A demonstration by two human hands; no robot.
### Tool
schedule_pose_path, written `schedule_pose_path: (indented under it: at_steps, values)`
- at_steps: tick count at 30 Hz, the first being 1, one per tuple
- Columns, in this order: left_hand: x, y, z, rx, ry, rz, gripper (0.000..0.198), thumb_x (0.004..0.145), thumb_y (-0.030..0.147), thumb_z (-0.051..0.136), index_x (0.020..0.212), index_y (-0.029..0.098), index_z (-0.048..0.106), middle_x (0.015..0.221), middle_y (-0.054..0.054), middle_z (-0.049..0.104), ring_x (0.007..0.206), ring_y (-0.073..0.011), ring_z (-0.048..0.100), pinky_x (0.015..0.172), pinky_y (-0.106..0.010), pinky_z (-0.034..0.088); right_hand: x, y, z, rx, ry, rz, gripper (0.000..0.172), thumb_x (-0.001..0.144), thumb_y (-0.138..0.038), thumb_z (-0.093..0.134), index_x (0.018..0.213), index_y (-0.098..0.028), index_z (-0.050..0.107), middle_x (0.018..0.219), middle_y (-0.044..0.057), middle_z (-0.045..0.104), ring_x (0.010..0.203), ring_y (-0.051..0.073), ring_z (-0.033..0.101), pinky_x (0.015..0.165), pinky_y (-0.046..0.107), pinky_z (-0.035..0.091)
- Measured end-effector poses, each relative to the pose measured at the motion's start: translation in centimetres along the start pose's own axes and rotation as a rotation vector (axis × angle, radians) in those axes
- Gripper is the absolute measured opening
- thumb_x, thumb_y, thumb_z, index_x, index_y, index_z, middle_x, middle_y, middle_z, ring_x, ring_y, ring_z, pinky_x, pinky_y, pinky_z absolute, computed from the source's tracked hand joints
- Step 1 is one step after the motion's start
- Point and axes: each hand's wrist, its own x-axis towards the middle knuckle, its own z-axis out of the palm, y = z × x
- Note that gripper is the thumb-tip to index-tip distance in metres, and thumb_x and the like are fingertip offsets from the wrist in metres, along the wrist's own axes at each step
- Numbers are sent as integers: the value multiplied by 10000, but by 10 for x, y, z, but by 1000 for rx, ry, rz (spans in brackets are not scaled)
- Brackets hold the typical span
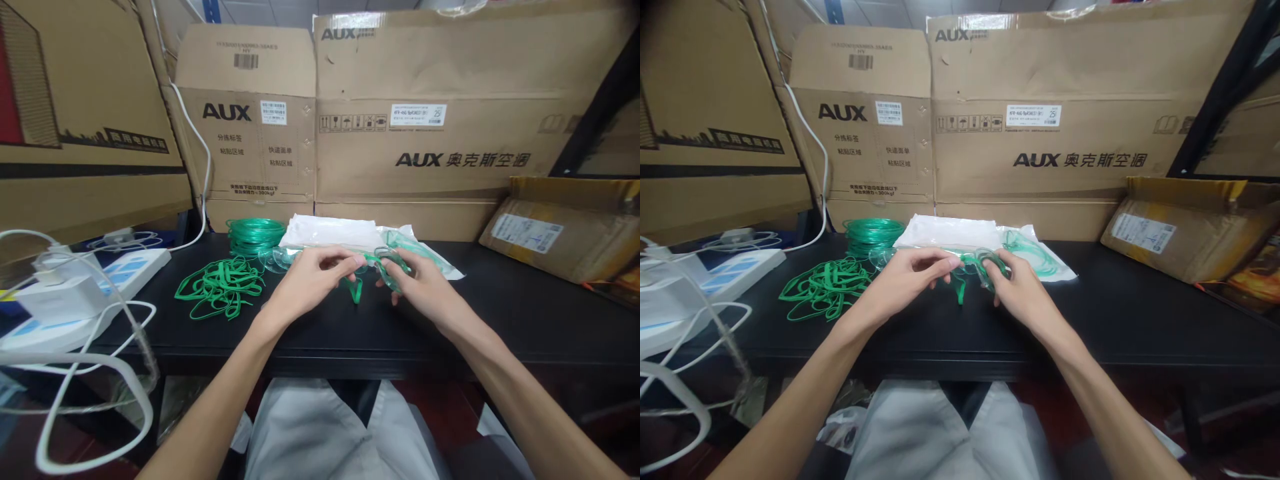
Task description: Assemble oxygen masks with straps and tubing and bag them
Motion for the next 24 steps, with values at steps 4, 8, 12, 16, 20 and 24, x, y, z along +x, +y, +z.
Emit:
schedule_pose_path:
  at_steps: [4,8,12,16,20,24]
  values:
    - [0,1,0,23,92,42,306,958,472,603,958,206,755,824,1,687,714,-141,542,688,-260,412,-5,-8,2,-248,105,-250,114,990,-316,515,984,-259,614,900,4,668,797,200,621,744,351,477]
    - [-1,4,-1,60,79,129,277,960,453,612,960,212,748,1088,-23,698,878,-157,584,789,-258,435,-9,-14,4,-332,198,-386,168,971,-201,495,1111,-266,561,1074,23,661,969,212,620,857,344,445]
    - [-3,6,3,86,-93,54,351,987,497,545,962,202,733,819,4,672,694,-134,546,691,-259,423,-7,-12,6,-309,210,-281,161,1001,-288,436,1129,-280,534,1081,35,630,986,234,602,886,380,432]
    - [-3,4,8,47,-106,34,355,982,495,554,966,195,742,868,-2,703,686,-131,551,687,-259,440,-7,-13,5,-176,170,-130,188,996,-394,427,1105,-299,548,1115,30,598,1035,254,579,920,423,423]
    - [-2,2,9,-14,-120,17,344,978,486,566,976,198,753,925,-6,750,671,-124,545,675,-251,455,-9,-18,4,-41,139,-82,212,1002,-457,415,1001,-294,549,1058,7,602,1024,247,569,931,429,439]
    - [-2,1,8,-24,-107,14,294,975,445,585,1019,209,754,882,4,752,656,-117,529,661,-243,445,-9,-12,5,66,127,-77,268,993,-535,425,1065,-307,546,996,7,609,886,233,586,814,401,517]
